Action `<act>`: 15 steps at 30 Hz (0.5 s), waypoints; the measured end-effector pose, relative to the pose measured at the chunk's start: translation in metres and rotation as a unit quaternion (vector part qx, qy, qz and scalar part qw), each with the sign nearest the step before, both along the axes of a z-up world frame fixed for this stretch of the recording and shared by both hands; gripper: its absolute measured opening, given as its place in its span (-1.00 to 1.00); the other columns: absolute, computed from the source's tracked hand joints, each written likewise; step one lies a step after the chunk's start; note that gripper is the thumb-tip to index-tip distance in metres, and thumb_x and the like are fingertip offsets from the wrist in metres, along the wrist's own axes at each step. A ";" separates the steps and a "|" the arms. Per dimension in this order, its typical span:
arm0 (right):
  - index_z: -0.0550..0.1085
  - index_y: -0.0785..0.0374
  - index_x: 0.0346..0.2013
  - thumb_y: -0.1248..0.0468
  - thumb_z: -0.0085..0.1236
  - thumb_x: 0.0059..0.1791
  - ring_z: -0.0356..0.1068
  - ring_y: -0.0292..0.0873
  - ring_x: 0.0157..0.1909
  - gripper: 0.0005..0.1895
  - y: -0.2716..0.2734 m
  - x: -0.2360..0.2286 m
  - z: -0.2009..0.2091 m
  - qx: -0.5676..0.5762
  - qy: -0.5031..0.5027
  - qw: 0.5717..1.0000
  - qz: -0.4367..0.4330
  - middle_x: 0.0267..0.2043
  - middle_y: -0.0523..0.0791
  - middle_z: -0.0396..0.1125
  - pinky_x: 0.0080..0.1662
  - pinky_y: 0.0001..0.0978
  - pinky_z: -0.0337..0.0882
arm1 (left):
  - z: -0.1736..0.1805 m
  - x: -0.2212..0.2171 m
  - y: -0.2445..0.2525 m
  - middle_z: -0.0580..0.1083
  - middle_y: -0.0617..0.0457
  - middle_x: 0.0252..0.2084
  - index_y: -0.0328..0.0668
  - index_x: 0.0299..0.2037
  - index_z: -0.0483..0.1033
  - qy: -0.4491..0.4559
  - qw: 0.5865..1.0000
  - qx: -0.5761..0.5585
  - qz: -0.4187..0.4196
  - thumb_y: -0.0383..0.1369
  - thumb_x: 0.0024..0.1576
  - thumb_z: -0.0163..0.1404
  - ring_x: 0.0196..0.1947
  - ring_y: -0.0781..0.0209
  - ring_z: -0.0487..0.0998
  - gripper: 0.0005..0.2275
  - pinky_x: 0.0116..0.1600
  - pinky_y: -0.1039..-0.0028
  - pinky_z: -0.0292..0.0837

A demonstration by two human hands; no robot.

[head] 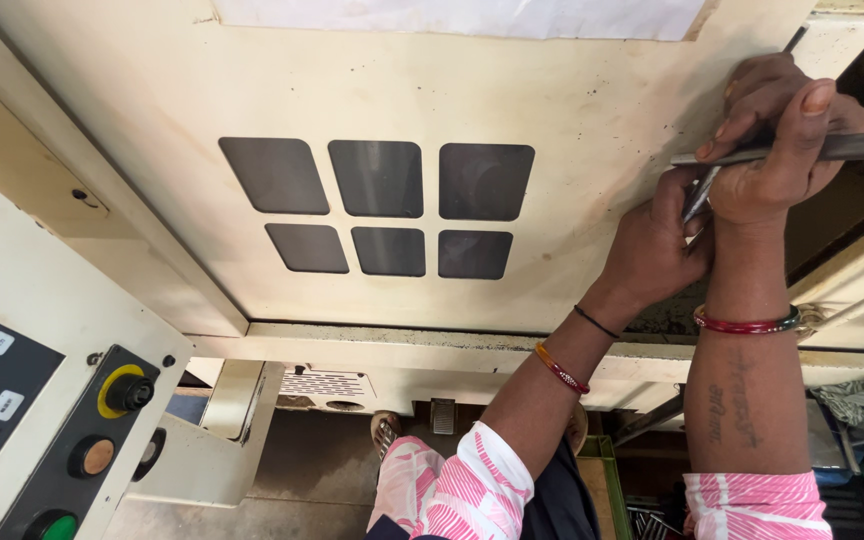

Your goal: The person opens a machine door, uses a hex key to adjust internal components, and then closes the door. The task involves precise tool manipulation inside the machine.

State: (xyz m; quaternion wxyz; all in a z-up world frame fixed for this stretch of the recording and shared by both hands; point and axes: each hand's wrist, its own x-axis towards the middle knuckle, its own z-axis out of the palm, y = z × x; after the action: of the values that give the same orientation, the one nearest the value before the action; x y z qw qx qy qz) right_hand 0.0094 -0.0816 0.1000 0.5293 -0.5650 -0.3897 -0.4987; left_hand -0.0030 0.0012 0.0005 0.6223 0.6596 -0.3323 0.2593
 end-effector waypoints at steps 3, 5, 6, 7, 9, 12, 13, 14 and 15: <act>0.22 0.38 -0.54 -0.01 -0.09 0.32 0.18 -0.04 -0.49 -0.33 -0.002 0.002 -0.003 0.007 0.001 1.000 0.001 -0.66 0.06 0.13 -0.21 -0.26 0.34 | 0.001 0.000 0.000 0.48 -0.01 -0.33 -0.13 0.25 0.20 -0.002 1.000 0.000 0.004 -0.43 0.09 0.08 -0.32 -0.06 0.62 -0.50 -0.17 0.25 0.54; 0.22 0.38 -0.54 -0.01 -0.09 0.32 0.18 -0.03 -0.48 -0.34 -0.003 0.003 -0.004 0.008 0.002 1.000 0.000 -0.66 0.06 0.13 -0.19 -0.26 0.35 | 0.001 -0.001 0.001 0.48 0.00 -0.34 -0.14 0.25 0.20 0.003 1.000 0.001 0.000 -0.43 0.09 0.08 -0.32 -0.05 0.62 -0.50 -0.18 0.25 0.54; 0.22 0.38 -0.54 -0.02 -0.09 0.32 0.19 -0.03 -0.48 -0.33 -0.003 0.003 -0.004 0.007 0.002 1.000 -0.002 -0.66 0.05 0.13 -0.18 -0.26 0.35 | 0.001 -0.001 0.001 0.47 0.01 -0.36 -0.14 0.24 0.20 0.008 1.000 0.002 -0.005 -0.42 0.08 0.08 -0.34 -0.04 0.62 -0.50 -0.18 0.26 0.54; 0.23 0.37 -0.55 -0.02 -0.09 0.32 0.20 -0.02 -0.47 -0.33 -0.004 0.002 -0.003 0.003 0.001 1.000 -0.009 -0.66 0.05 0.13 -0.17 -0.25 0.37 | 0.001 -0.001 0.001 0.46 0.02 -0.38 -0.14 0.24 0.20 0.013 1.000 0.003 -0.011 -0.42 0.08 0.08 -0.35 -0.03 0.62 -0.50 -0.18 0.26 0.54; 0.24 0.37 -0.56 -0.02 -0.09 0.32 0.20 -0.02 -0.47 -0.32 -0.004 0.002 -0.003 -0.001 0.002 1.000 -0.016 -0.67 0.04 0.13 -0.16 -0.26 0.37 | 0.002 -0.002 0.001 0.45 0.03 -0.41 -0.15 0.23 0.21 0.017 1.000 0.003 -0.015 -0.42 0.07 0.09 -0.36 -0.01 0.62 -0.50 -0.19 0.27 0.54; 0.25 0.38 -0.56 -0.02 -0.09 0.32 0.20 -0.03 -0.48 -0.32 -0.002 0.000 -0.001 0.000 0.003 1.000 -0.015 -0.67 0.05 0.13 -0.18 -0.27 0.37 | 0.003 -0.002 0.001 0.42 0.05 -0.43 -0.15 0.22 0.22 0.018 1.000 0.001 -0.016 -0.42 0.07 0.09 -0.38 0.01 0.61 -0.51 -0.20 0.28 0.53; 0.25 0.37 -0.56 -0.02 -0.10 0.32 0.20 -0.03 -0.48 -0.32 -0.001 0.000 -0.001 0.000 0.002 1.000 -0.017 -0.67 0.04 0.13 -0.16 -0.26 0.38 | 0.003 -0.002 0.001 0.42 0.05 -0.43 -0.15 0.22 0.22 0.017 1.000 0.001 -0.016 -0.42 0.07 0.09 -0.39 0.02 0.60 -0.51 -0.20 0.28 0.52; 0.26 0.37 -0.57 -0.02 -0.10 0.32 0.20 -0.03 -0.48 -0.32 -0.001 -0.001 0.000 -0.001 0.000 1.000 -0.019 -0.67 0.04 0.13 -0.16 -0.26 0.38 | 0.003 -0.002 0.001 0.42 0.06 -0.43 -0.15 0.22 0.22 0.013 1.000 -0.003 -0.015 -0.42 0.07 0.09 -0.38 0.01 0.60 -0.50 -0.19 0.27 0.52; 0.26 0.37 -0.57 -0.02 -0.11 0.32 0.20 -0.02 -0.48 -0.31 0.000 -0.001 0.000 -0.003 -0.001 1.000 -0.021 -0.67 0.04 0.13 -0.15 -0.25 0.38 | 0.003 -0.002 0.001 0.42 0.06 -0.42 -0.16 0.23 0.22 0.009 1.000 -0.006 -0.014 -0.43 0.07 0.10 -0.37 0.00 0.60 -0.50 -0.19 0.27 0.52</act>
State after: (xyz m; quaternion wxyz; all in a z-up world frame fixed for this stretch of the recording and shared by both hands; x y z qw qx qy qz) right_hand 0.0082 -0.0819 0.1001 0.5170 -0.5740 -0.3796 -0.5091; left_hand -0.0052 0.0021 0.0036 0.6333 0.6532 -0.3342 0.2464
